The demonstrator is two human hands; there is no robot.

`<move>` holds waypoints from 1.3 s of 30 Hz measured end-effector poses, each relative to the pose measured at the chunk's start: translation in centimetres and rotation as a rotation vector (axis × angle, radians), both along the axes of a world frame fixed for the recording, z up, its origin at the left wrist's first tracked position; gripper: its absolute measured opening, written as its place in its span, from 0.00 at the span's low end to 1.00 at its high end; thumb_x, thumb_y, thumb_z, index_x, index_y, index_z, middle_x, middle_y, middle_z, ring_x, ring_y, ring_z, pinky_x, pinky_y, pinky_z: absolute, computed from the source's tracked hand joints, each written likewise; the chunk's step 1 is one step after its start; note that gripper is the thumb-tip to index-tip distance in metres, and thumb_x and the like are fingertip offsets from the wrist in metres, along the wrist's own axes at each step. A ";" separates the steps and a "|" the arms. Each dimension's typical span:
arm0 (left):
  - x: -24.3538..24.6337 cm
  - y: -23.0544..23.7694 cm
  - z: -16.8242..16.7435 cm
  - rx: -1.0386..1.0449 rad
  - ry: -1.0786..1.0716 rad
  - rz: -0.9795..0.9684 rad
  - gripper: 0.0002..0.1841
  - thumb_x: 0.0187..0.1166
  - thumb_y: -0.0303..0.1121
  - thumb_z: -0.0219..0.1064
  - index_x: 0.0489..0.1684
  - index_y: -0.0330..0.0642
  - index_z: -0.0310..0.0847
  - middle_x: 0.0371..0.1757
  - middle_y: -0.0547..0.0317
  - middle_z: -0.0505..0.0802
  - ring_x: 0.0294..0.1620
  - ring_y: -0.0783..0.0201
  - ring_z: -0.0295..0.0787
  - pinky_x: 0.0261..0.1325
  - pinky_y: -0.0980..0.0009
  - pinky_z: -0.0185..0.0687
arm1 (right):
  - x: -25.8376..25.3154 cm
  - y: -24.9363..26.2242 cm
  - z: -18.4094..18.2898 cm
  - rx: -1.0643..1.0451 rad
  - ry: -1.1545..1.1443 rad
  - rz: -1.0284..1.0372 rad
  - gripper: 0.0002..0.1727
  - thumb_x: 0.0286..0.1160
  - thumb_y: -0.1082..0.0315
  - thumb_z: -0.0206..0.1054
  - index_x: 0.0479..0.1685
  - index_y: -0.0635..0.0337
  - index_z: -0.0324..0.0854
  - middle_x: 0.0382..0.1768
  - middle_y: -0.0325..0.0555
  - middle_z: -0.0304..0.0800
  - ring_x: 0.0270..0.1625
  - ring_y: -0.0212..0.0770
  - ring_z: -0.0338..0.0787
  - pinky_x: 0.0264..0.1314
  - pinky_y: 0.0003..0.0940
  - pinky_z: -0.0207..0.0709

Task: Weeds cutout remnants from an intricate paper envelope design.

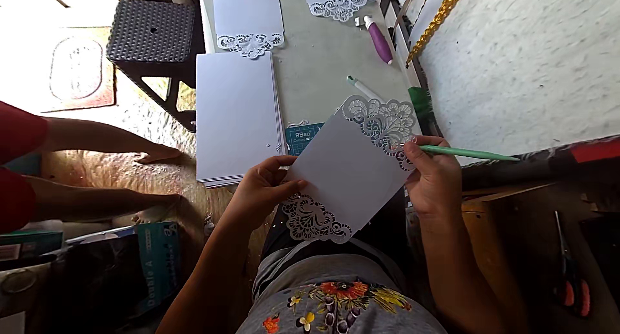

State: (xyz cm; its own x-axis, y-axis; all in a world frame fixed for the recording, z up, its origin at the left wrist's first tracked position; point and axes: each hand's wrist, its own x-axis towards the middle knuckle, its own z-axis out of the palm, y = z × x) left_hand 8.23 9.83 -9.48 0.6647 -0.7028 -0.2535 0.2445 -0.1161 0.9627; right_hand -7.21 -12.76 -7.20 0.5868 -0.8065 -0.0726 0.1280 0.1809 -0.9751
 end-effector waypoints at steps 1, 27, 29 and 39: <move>0.0 0.1 0.0 -0.004 0.001 0.009 0.23 0.71 0.12 0.69 0.63 0.41 0.80 0.40 0.63 0.96 0.33 0.75 0.93 0.39 0.80 0.89 | 0.0 0.1 0.0 0.008 -0.003 0.007 0.10 0.80 0.76 0.67 0.50 0.50 0.80 0.41 0.32 0.93 0.39 0.24 0.93 0.42 0.20 0.87; -4.1 -3.7 -2.2 -0.692 0.431 0.322 0.22 0.83 0.16 0.55 0.70 0.51 0.70 0.55 0.60 0.93 0.53 0.64 0.93 0.61 0.64 0.89 | 1.5 3.1 -3.7 0.291 -0.123 -0.235 0.13 0.87 0.78 0.55 0.64 0.59 0.71 0.45 0.45 0.90 0.49 0.38 0.94 0.55 0.38 0.91; -3.9 -3.8 -1.9 -0.672 0.415 0.364 0.22 0.84 0.16 0.54 0.71 0.50 0.71 0.56 0.60 0.92 0.53 0.65 0.93 0.59 0.65 0.90 | 1.5 3.5 -3.6 0.308 -0.110 -0.242 0.11 0.86 0.79 0.55 0.62 0.60 0.70 0.43 0.45 0.90 0.45 0.37 0.95 0.51 0.36 0.92; -3.3 -2.7 -1.1 -0.617 0.428 0.341 0.22 0.83 0.15 0.53 0.69 0.48 0.75 0.54 0.58 0.94 0.49 0.65 0.94 0.54 0.67 0.92 | -0.2 1.2 -3.7 0.116 -0.122 -0.229 0.09 0.95 0.68 0.42 0.53 0.55 0.68 0.37 0.38 0.90 0.43 0.34 0.94 0.52 0.34 0.90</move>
